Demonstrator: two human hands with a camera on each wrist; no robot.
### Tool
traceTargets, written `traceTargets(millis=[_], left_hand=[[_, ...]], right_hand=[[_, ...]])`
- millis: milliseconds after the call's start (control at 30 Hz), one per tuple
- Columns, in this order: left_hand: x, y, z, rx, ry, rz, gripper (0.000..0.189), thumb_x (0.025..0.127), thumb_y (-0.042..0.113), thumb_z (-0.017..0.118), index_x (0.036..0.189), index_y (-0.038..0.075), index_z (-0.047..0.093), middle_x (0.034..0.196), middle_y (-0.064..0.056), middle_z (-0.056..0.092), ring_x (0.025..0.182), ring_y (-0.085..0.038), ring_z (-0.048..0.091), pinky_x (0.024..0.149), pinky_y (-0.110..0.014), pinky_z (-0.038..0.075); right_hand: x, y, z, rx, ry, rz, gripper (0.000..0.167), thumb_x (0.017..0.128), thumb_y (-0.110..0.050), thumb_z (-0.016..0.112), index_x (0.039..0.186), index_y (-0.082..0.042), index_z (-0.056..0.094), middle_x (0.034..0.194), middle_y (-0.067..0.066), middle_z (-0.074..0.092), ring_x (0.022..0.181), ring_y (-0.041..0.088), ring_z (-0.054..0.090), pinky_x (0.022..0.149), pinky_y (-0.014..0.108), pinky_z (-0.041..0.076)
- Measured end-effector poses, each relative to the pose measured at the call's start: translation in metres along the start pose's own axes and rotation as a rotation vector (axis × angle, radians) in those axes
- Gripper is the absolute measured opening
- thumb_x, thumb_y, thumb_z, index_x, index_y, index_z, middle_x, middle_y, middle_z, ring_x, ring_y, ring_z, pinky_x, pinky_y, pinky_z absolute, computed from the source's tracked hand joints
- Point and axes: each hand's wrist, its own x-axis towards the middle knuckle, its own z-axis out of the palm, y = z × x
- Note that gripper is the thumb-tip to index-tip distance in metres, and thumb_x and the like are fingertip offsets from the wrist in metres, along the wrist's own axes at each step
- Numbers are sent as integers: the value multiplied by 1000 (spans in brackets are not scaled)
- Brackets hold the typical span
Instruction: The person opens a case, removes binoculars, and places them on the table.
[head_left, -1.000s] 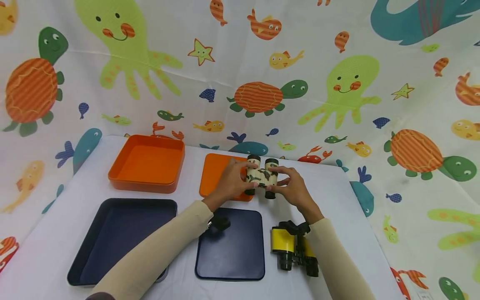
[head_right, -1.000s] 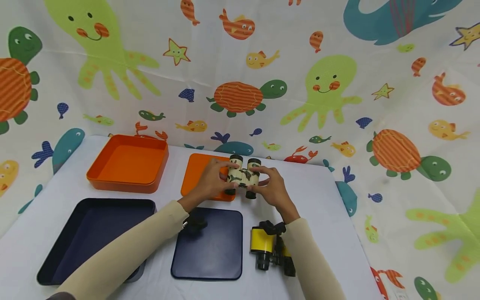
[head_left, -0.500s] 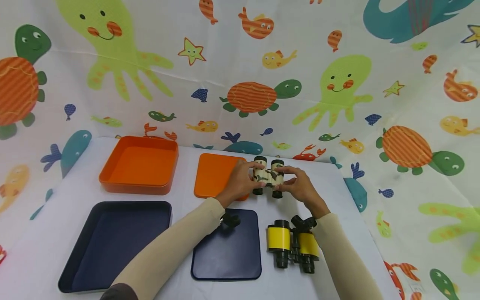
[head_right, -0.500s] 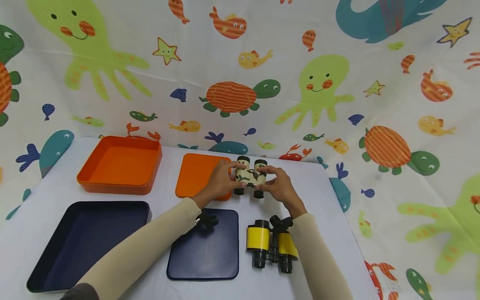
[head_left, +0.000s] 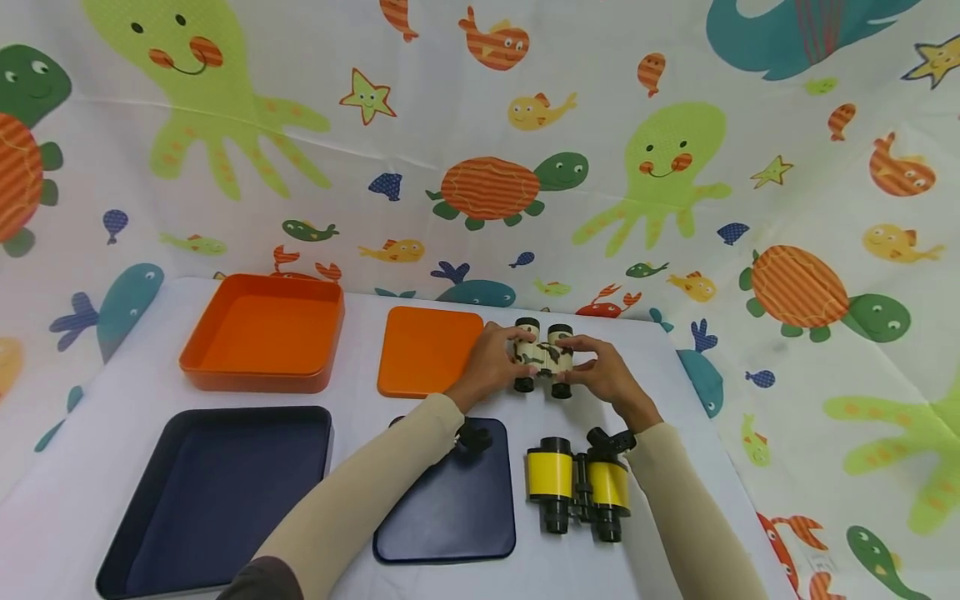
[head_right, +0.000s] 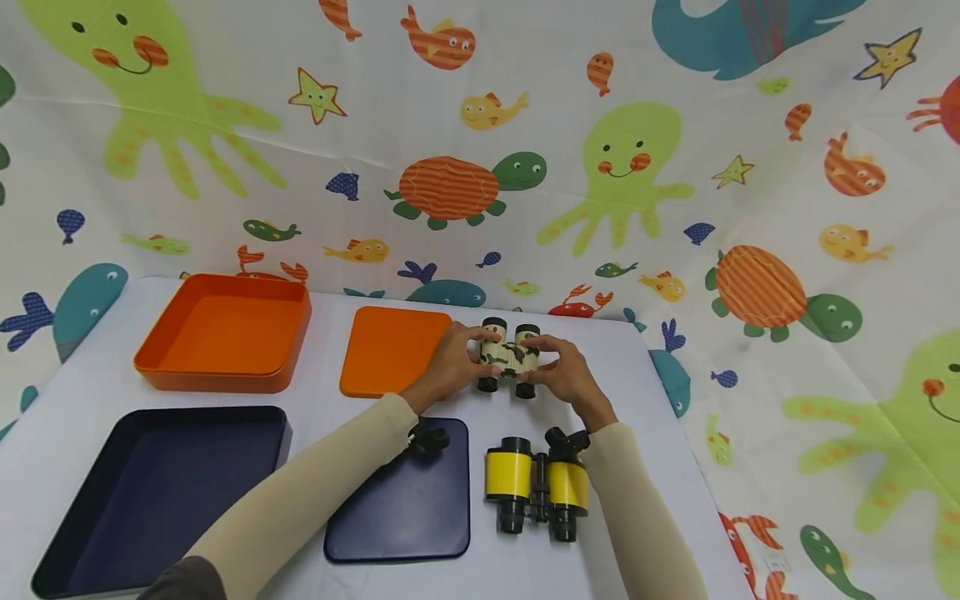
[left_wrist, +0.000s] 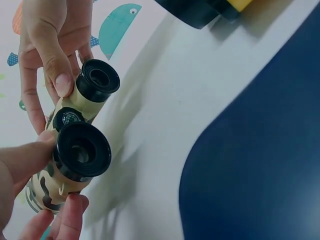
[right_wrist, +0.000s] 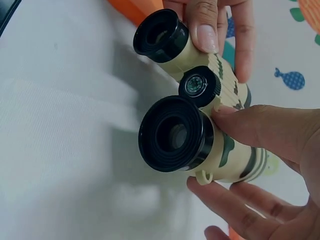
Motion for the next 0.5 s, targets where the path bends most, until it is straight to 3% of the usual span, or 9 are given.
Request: traceTargets(millis=[200,500], left_hand=[[1,0,10,25,-11,-2,49,83,23,93,130,22,77,128,-17,57,82,-21,54,71,-25,45],[0,4,19,28,6,-7,47,86,22,91,131,21,77,129,-16,58,99,-24,55,86,-32,51]], right_hand=[[-1,7,-3,-4,-2,16,59,92,-13,84,146,-22,64,161,17,48,116,38,70,107,60,51],[-1,12,-4,-6,16,26,59,91,-8,83,145,-21,64,160,18,49,115,39,71,109,63,50]])
